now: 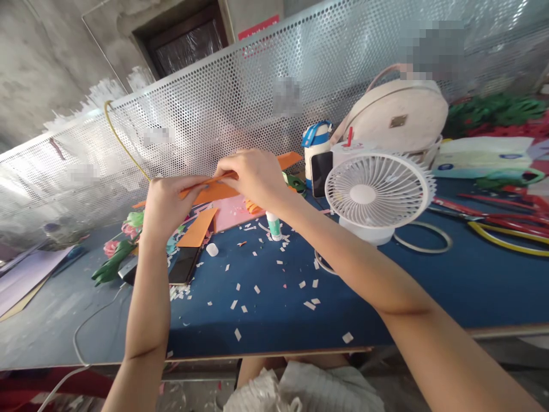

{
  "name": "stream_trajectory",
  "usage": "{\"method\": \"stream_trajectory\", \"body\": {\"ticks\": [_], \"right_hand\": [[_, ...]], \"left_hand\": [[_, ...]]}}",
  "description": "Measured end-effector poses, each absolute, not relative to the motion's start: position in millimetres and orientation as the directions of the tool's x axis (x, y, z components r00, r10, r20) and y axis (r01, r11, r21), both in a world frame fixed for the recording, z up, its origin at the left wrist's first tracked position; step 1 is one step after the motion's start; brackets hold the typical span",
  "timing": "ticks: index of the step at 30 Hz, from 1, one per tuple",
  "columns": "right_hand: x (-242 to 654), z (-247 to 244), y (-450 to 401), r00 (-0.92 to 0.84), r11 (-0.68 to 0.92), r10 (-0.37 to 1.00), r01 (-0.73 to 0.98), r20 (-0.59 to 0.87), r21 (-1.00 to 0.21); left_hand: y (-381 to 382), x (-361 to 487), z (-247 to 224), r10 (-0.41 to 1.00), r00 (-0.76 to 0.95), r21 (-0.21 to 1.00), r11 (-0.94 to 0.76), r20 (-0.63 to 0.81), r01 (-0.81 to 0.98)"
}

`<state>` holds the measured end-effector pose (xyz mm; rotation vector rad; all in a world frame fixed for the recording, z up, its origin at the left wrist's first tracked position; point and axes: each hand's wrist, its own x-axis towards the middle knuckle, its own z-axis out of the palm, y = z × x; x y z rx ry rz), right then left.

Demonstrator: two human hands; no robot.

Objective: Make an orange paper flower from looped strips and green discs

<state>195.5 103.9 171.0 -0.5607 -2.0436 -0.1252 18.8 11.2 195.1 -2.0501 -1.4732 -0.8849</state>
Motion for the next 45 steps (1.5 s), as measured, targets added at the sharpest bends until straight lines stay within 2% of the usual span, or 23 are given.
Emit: {"method": "stream_trajectory", "body": {"ticks": [7, 12, 19, 24, 29, 34, 39, 45], "right_hand": [[198, 174, 102, -0.547, 0.906, 0.299, 0.420, 0.782, -0.053], [195, 172, 103, -0.507, 0.849, 0.352, 0.526, 0.787, -0.041], [195, 172, 104, -0.417, 0.845, 0.361, 0.524, 0.834, -0.104], [200, 176, 107, -0.417, 0.884, 0.351, 0.443, 0.839, -0.150], [215, 183, 115, -0.359, 0.853, 0.413, 0.475, 0.837, -0.217], [224, 188, 120, -0.326, 0.839, 0.439, 0.483, 0.837, -0.252], [227, 188, 124, -0.365, 0.861, 0.392, 0.468, 0.845, -0.197], [224, 185, 123, -0.491, 0.854, 0.319, 0.520, 0.811, -0.020]], "left_hand": [[9, 17, 195, 0.575, 0.168, 0.001, -0.282, 0.801, 0.960], [12, 15, 196, 0.603, 0.199, -0.024, -0.285, 0.773, 0.958], [13, 18, 196, 0.692, 0.182, 0.035, -0.288, 0.698, 0.957], [14, 9, 198, 0.701, 0.146, 0.091, -0.290, 0.698, 0.953], [16, -14, 201, 0.693, 0.094, 0.162, -0.295, 0.715, 0.942], [16, -22, 203, 0.680, 0.098, 0.172, -0.318, 0.727, 0.932], [17, -20, 200, 0.657, 0.090, 0.170, -0.321, 0.748, 0.932], [19, -20, 199, 0.613, 0.114, 0.132, -0.342, 0.782, 0.930]]}}
